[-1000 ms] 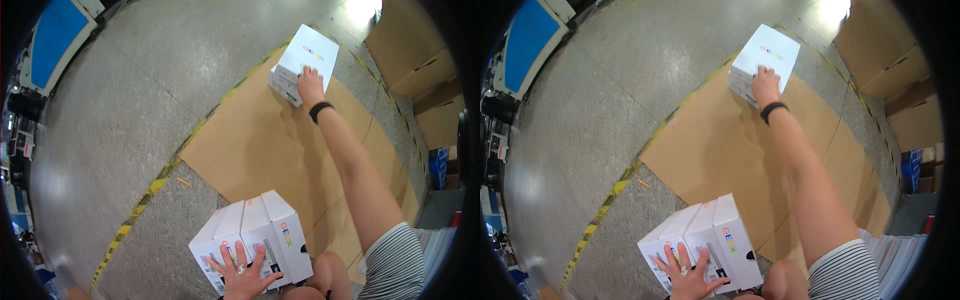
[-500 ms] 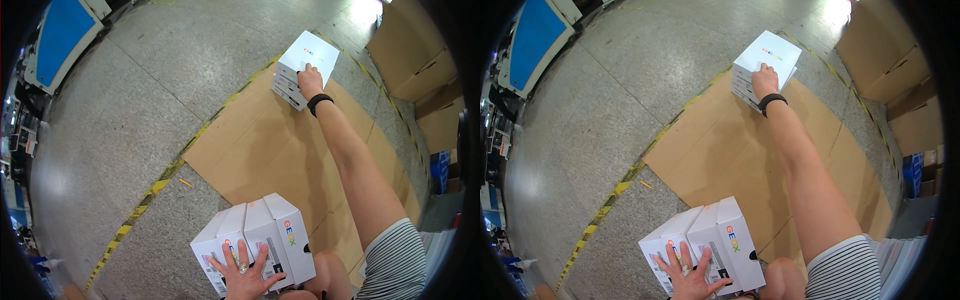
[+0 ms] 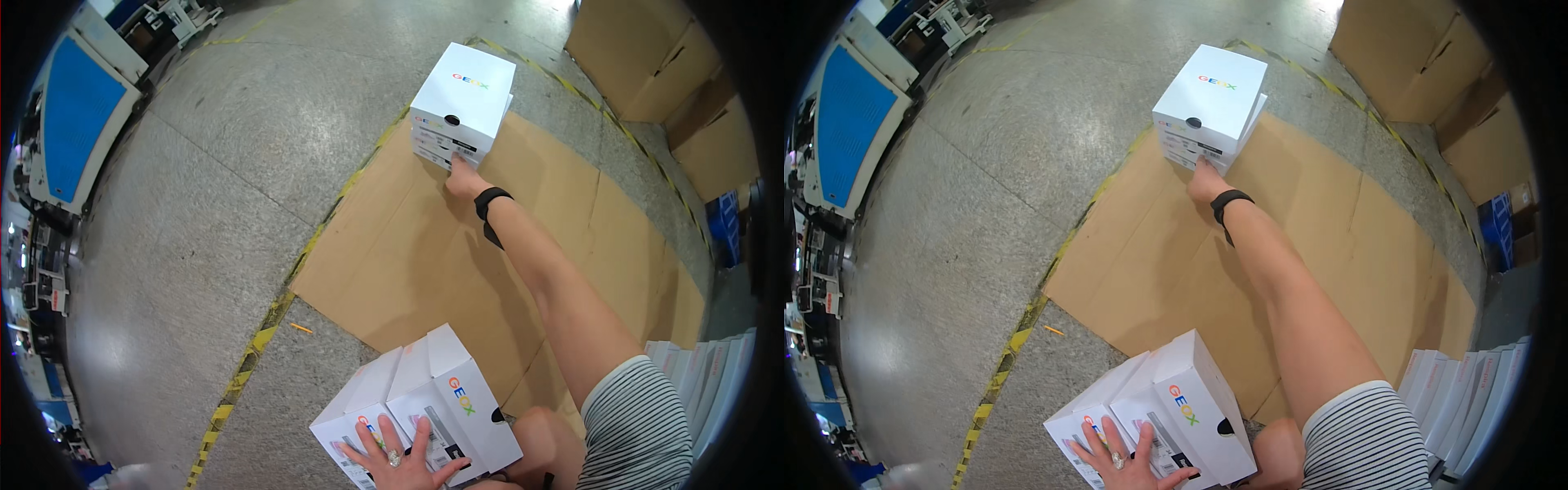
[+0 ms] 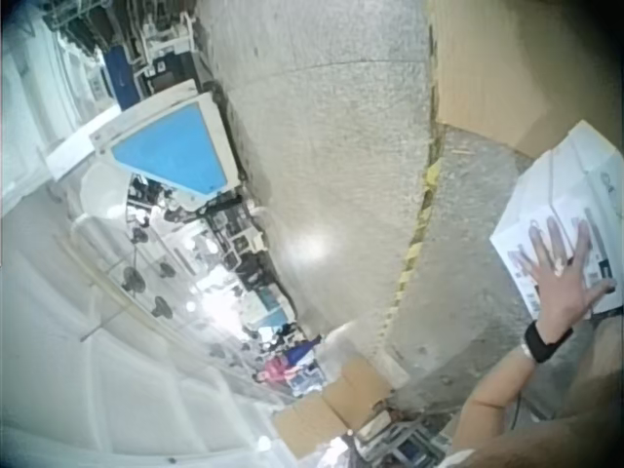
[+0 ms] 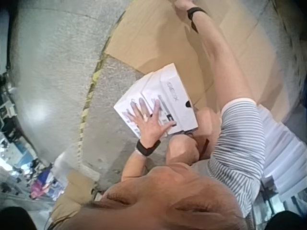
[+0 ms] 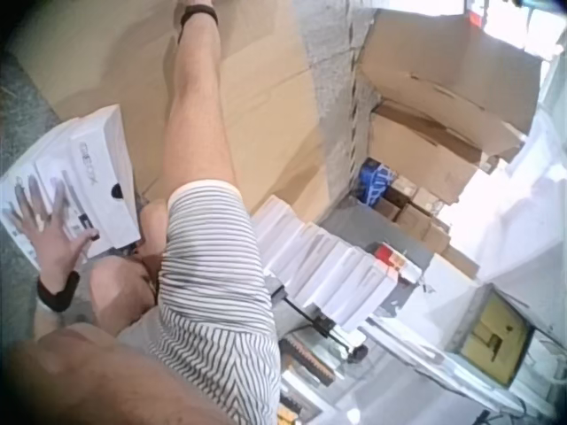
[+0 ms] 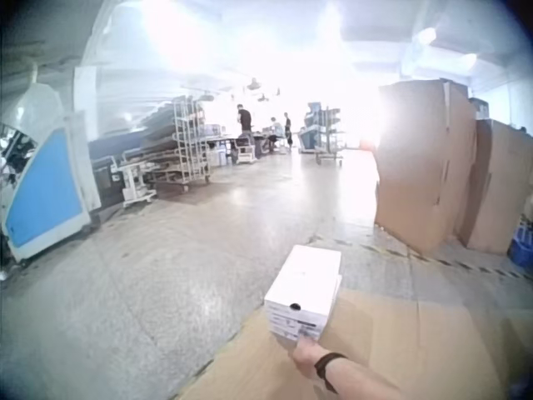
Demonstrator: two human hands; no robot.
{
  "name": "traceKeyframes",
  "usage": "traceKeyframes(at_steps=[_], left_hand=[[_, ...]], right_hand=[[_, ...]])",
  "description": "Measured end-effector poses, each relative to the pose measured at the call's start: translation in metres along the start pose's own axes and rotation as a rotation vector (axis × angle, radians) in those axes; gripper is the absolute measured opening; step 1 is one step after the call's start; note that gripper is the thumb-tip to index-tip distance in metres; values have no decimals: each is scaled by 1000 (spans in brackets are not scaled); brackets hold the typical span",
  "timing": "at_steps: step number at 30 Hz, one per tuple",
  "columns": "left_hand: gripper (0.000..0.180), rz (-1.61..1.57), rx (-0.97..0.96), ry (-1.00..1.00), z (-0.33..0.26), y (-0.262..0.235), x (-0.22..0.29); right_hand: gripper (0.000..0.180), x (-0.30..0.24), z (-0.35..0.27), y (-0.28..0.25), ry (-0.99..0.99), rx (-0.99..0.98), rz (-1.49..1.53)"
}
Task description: Organize and stack shoeboxes on a cardboard surface on the floor.
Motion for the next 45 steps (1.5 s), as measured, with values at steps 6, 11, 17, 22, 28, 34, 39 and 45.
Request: traceKeyframes(at_steps=[6,11,17,22,28,34,39,45], left_hand=[[87,46,-114,-68,-11,14,0],[87,28,-79,-65,-19,20,11],[86,82,27,59,-17,11,10],[83,101,-27,44,-21,16,9],[81,87,5,41,-17,15,18],[80,49,61,62,-14,5,23],[79,51,83,74,-10,1,28],[77,88,80,57,3,17,18]], right_hand=[[67,8,7,0,24,-91,-89],[58,0,-9,-22,-135,32,-233],[21,-58,-39,-119,-672,630,-610],[17,-39,-23,-120,-269,405,-906],[18,-45,-3,-119,-190,446,-1005],[19,-42,4,-105,-96,423,-992],[19,-44,10,-103,-59,477,-967],[22,-69,-60,-103,-752,495,-635]])
Point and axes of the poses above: each hand's wrist, its own z-axis towards the middle knuckle, its own y-axis out of the palm, x = y × z, the point moved 4 cm from there along z, towards the middle knuckle, and after that the axes turned 5 degrees about y, right-handed, at the moved point
